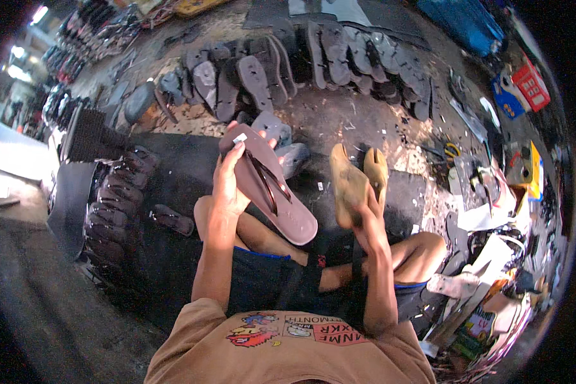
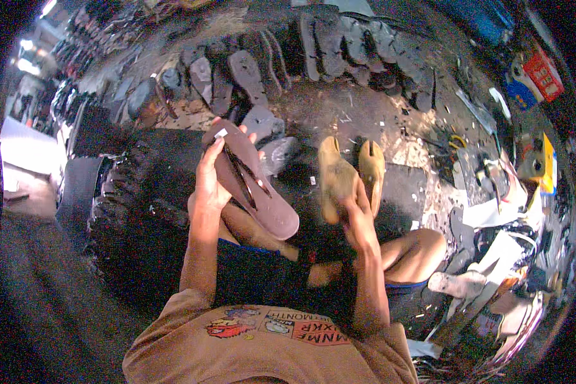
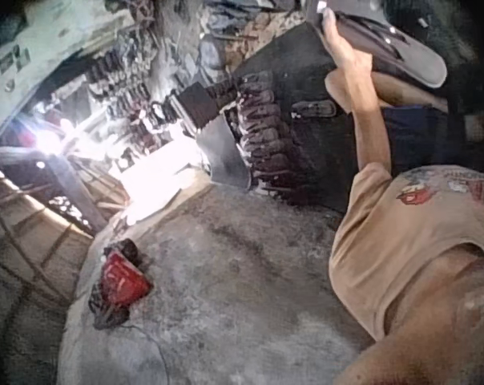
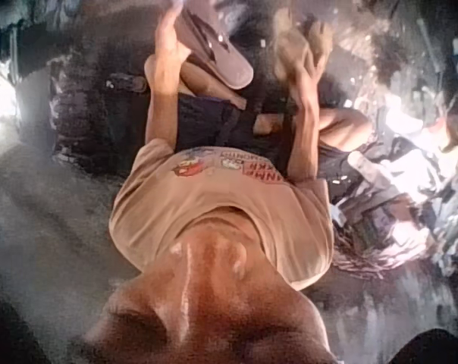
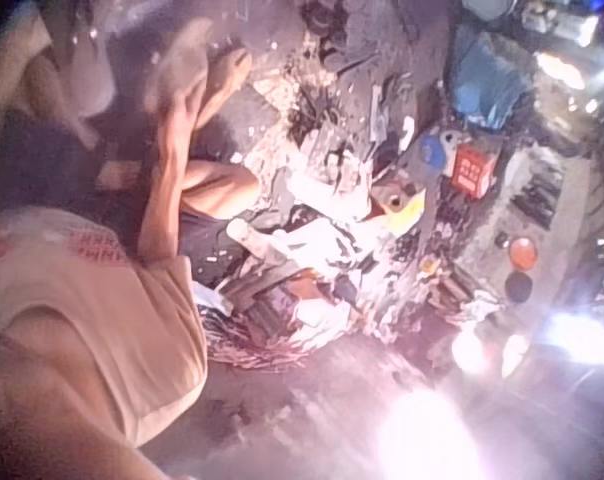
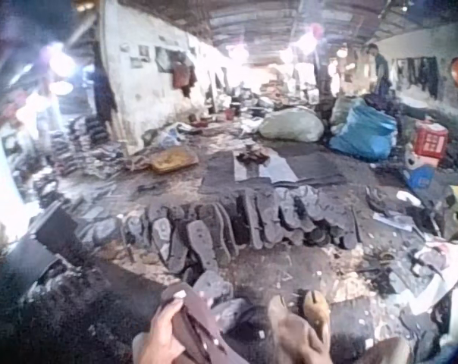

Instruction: The person sits on the floor and repeatedly rubs the sole of a flip-flop against a wooden shoe last. They handle multiple flip-flops, rubbing each sole on the last and placing them aside.

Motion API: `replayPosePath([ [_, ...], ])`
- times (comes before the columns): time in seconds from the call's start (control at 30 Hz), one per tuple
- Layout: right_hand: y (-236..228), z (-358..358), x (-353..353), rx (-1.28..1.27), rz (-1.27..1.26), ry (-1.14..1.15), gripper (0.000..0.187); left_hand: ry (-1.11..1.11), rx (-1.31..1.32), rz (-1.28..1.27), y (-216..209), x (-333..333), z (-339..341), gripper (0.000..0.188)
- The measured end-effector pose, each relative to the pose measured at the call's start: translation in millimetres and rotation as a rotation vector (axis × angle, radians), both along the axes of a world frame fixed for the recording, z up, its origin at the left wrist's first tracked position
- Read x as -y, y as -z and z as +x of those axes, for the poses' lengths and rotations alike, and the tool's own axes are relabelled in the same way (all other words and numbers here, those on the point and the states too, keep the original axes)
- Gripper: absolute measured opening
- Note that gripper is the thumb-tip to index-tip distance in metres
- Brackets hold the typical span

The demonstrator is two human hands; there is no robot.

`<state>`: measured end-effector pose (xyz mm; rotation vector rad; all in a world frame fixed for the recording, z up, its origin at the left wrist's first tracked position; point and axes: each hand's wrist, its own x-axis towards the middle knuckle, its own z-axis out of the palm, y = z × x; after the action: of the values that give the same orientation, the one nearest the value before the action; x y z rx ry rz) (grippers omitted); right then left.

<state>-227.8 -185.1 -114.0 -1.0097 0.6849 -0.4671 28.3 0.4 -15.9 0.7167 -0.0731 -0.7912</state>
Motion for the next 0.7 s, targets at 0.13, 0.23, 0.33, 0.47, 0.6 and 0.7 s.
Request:
replayPosePath([
  [0.13, -116.7, -45.2, -48.1, -0.018, -0.703, -0.207, 0.073, -0.187, 0.091, 0.089, 12.1, -23.5, 22.5, 0.066],
  [0.23, -151.9, -54.8, -61.6, -0.081, -1.006, -0.351, 0.073, -0.205, 0.130, 0.146, 13.3, -24.2, 29.3, 0.067],
  [0.33, -167.8, -52.2, -70.2, -0.210, -1.103, -0.462, 0.068, -0.159, 0.171, 0.133, -2.1, -14.9, 19.1, 0.065],
  [0.47, -134.4, -49.3, -84.0, -0.011, -0.810, -0.291, 0.065, -0.111, 0.234, 0.111, -29.4, -8.8, -3.8, 0.065],
  [0.6, -109.3, -51.1, -111.4, 0.041, -0.607, -0.168, 0.065, -0.055, 0.197, 0.096, -31.9, -7.4, -7.2, 0.065],
  [0.7, -121.8, -55.3, -108.9, 0.075, -0.821, -0.200, 0.067, -0.091, 0.195, 0.176, -24.7, -3.1, -7.0, 0.066],
])
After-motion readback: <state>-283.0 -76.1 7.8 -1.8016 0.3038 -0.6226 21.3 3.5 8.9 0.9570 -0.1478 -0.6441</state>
